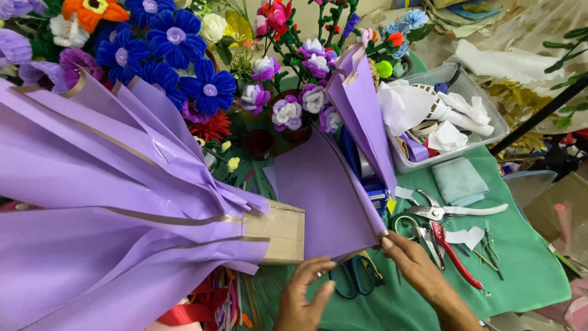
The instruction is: The person wraps a bouquet of artificial flowers in purple paper, securing the edges and base with double-sided tape and clear tape, using scissors to cut the adhesive.
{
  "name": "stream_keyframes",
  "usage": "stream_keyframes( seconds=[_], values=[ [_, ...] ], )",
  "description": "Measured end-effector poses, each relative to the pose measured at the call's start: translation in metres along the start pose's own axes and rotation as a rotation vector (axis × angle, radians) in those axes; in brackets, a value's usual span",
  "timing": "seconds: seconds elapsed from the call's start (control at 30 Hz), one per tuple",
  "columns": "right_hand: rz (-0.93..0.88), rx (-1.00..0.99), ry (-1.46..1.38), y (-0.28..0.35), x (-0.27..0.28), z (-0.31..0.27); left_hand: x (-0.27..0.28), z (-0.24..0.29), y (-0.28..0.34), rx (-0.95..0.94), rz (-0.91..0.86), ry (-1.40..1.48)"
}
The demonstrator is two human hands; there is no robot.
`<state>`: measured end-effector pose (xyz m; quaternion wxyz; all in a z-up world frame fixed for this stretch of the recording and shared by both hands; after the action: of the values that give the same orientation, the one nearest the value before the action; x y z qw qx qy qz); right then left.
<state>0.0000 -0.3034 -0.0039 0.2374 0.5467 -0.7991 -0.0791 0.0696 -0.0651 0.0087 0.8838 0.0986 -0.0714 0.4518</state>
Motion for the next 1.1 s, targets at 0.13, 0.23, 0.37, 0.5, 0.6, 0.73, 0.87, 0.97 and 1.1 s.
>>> stream_keyframes(
  seconds=[0.13,0.23,0.37,0.5,0.6,0.73,0.87,0.97,1.1],
  values=[
    [-0.076,0.168,-0.151,0.005,-0.022,-0.023,-0.031,0.039,-0.005,-0.427,-0.025,-0.584],
    [-0.109,0.331,-0.075,0.013,-0.032,-0.052,-0.049,0.040,-0.009,-0.567,0.014,-0.809],
    [0.108,0.400,0.229,0.014,-0.027,-0.041,-0.048,0.002,-0.022,-0.399,0.056,-0.793],
    [0.289,0.264,0.725,0.001,-0.036,-0.003,-0.030,0.003,-0.020,-0.295,0.096,-0.651],
    [0.235,0.333,0.875,-0.003,-0.062,0.006,-0.021,0.016,-0.016,-0.411,0.190,-0.554],
    [0.289,0.390,1.028,-0.003,-0.079,0.015,-0.019,0.008,-0.020,-0.279,0.137,-0.506],
    [0.259,0.409,0.932,0.003,-0.081,0.008,-0.020,-0.003,-0.018,-0.311,0.172,-0.476],
    [0.168,0.280,0.869,-0.004,-0.075,0.015,-0.016,0.005,-0.018,-0.360,0.209,-0.467],
    [0.124,0.172,0.868,-0.009,-0.070,0.017,-0.018,-0.010,-0.021,-0.278,0.176,-0.493]
  ],
)
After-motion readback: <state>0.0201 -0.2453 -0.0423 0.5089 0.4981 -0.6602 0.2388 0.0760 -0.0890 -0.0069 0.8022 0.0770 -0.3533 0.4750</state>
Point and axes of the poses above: each hand's wrist, its own y-axis away from the middle knuckle, its own x-axis out of the back of the hand, z = x × y, the point moved 9 cm from there along -y, towards the middle knuckle, and after that the axes turned 7 degrees about -y, right-handed, at the moved point
